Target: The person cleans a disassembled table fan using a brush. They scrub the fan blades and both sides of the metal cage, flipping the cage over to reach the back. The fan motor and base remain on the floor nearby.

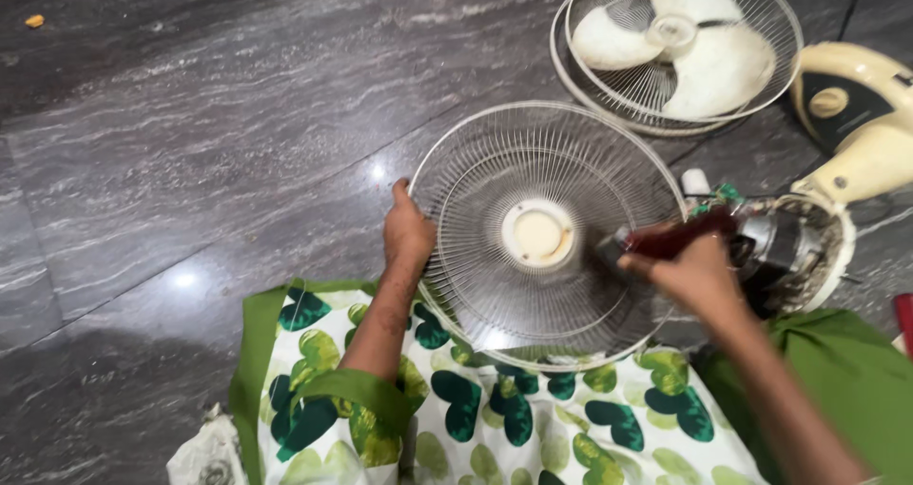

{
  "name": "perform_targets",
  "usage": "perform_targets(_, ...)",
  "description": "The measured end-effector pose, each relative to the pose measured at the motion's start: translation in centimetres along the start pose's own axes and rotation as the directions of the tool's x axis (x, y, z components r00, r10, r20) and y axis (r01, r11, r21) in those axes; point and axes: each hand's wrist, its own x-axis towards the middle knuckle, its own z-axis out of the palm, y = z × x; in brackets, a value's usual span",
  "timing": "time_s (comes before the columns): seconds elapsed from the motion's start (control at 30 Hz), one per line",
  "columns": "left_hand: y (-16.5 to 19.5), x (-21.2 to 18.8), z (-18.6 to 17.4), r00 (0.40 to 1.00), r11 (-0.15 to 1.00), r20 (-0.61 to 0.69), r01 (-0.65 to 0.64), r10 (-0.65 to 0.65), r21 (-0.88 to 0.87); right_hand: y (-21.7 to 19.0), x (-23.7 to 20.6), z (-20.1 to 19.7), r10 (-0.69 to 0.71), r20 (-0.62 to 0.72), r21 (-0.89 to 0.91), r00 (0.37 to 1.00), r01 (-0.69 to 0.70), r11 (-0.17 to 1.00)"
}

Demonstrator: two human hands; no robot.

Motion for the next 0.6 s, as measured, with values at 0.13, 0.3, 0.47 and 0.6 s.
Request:
perform_targets(0.13,-0.4,0.3,-0.3,0.999,0.999,-0.028,-0.035,0.035,0.020,-0.6,-4.1,3.5,-0.029,0.055,-0.076,0.998,0.033,0.997)
perform_targets(0.3,0.3,0.0,-0.9,0.997,0.985,0.067,0.058,-0.047,-0.165,-4.2,-6.8,6.0,-0.110,0.164,-0.034,0.980,0.117,0.993)
perform_targets(0.47,0.9,0.1,-1.4,0.951,0.772,0.303,0.236,-0.060,-0.590,-9.1,-3.9,9.5,-0.155,0.312,-0.188,0.937,0.221,0.957)
perform_targets(0.6,1.6,-0.5,-1.5,0.930,0.647,0.365,0.296,-0.029,-0.703,-12.4,2.4,9.9,-0.100,0.269,0.116,0.958,0.071,0.991)
